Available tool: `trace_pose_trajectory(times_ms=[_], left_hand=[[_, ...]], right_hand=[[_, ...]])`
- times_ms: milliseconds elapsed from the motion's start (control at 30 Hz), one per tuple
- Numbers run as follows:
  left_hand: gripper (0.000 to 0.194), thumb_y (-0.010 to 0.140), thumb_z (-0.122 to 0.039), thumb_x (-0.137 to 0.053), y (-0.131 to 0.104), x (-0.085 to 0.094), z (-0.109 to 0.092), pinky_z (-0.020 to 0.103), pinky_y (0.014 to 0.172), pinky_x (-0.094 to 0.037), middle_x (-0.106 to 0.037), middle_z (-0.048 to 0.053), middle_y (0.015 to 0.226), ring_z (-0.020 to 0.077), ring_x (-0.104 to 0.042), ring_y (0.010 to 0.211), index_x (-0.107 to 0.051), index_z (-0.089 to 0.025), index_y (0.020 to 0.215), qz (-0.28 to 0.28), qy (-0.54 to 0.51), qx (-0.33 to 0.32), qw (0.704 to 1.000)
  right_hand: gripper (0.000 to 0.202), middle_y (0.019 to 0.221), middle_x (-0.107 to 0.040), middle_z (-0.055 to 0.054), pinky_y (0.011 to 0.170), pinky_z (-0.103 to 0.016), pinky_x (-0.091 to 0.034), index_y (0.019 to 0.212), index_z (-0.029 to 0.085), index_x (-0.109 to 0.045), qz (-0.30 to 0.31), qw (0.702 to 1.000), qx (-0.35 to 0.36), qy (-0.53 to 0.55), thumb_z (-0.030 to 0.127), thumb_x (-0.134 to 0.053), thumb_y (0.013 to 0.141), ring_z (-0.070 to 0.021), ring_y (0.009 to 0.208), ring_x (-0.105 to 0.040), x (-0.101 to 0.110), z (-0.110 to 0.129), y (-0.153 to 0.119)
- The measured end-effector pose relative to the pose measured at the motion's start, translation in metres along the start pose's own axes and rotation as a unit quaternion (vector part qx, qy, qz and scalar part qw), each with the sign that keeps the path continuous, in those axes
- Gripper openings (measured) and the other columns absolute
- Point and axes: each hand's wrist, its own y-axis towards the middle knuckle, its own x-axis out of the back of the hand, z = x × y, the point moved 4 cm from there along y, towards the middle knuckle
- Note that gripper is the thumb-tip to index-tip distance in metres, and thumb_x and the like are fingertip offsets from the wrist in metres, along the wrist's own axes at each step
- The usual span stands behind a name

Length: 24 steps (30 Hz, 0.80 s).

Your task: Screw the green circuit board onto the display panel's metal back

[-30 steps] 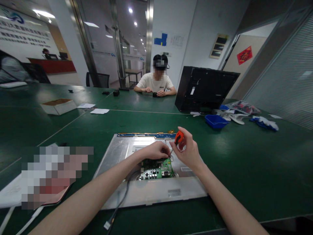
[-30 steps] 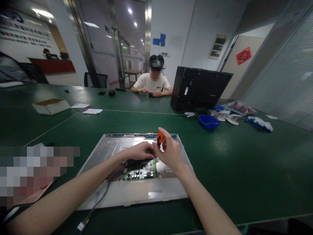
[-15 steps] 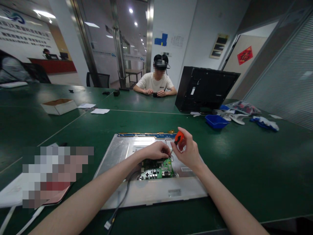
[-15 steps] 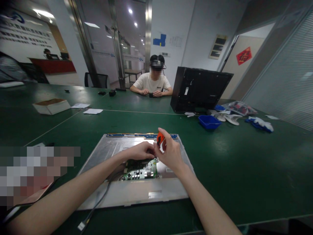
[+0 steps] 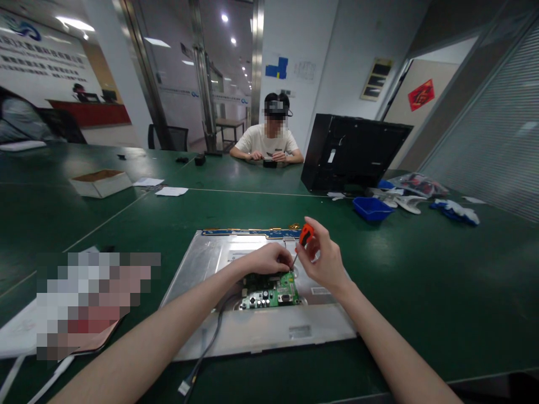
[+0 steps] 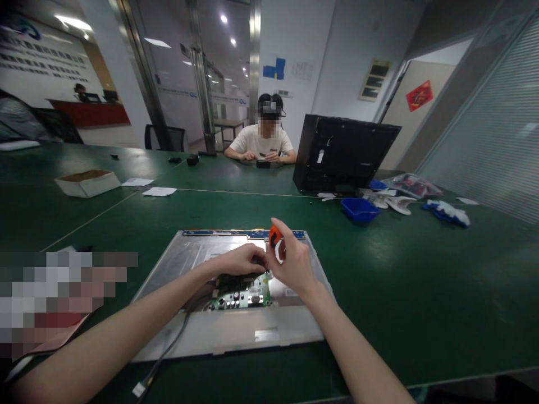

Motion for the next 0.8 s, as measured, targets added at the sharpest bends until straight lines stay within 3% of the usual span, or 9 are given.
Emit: trace_pose_trajectory(times_ms=[133, 400, 633, 800], left_hand=[[0.013, 0.076, -0.011, -0.062, -0.0001, 0.0001, -0.001, 0.022, 0.066, -0.043, -0.068, 0.003, 0.072, 0.0147, -0.058, 0.068, -0.073, -0.009, 0.082, 0.001, 0.007, -0.008, 1.0], [0.014, 0.076, -0.013, -0.064, 0.0, 0.0009, -0.0018, 0.024, 0.069, -0.044, -0.07, 0.003, 0.076, 0.0157, -0.06, 0.071, -0.074, -0.011, 0.086, -0.005, 0.006, 0.0, 1.0], [0.012, 0.077, -0.012, -0.063, 0.0, 0.0, -0.0001, 0.023, 0.069, -0.044, -0.069, 0.002, 0.076, 0.015, -0.06, 0.071, -0.072, -0.011, 0.084, -0.007, 0.008, -0.008, 1.0], [0.014, 0.077, -0.012, -0.063, 0.0004, -0.0001, 0.0008, 0.024, 0.071, -0.045, -0.071, 0.003, 0.079, 0.0156, -0.06, 0.072, -0.073, -0.011, 0.087, -0.005, 0.008, -0.009, 1.0]], right_hand=[[0.055, 0.063, -0.05, 0.008, 0.048, -0.021, -0.042, 0.137, 0.024, -0.041, -0.022, 0.999, 0.015, -0.019, 0.025, -0.063, 0.087, -0.0091, 0.046, -0.049, 0.0001, -0.0026, -0.0005], [0.058, 0.07, -0.057, 0.005, 0.05, -0.022, -0.045, 0.142, 0.022, -0.035, 0.014, 1.0, 0.012, 0.013, 0.018, -0.055, 0.088, -0.0102, 0.05, -0.053, 0.0029, 0.0022, 0.0008], [0.052, 0.066, -0.052, 0.007, 0.047, -0.022, -0.04, 0.134, 0.025, -0.041, -0.025, 0.999, 0.013, -0.024, 0.029, -0.065, 0.087, -0.0094, 0.047, -0.048, 0.0015, -0.0028, -0.0012], [0.059, 0.07, -0.056, 0.005, 0.049, -0.023, -0.044, 0.14, 0.023, -0.035, 0.013, 1.0, 0.011, 0.003, 0.022, -0.06, 0.087, -0.0103, 0.05, -0.051, 0.0004, -0.0022, -0.002]])
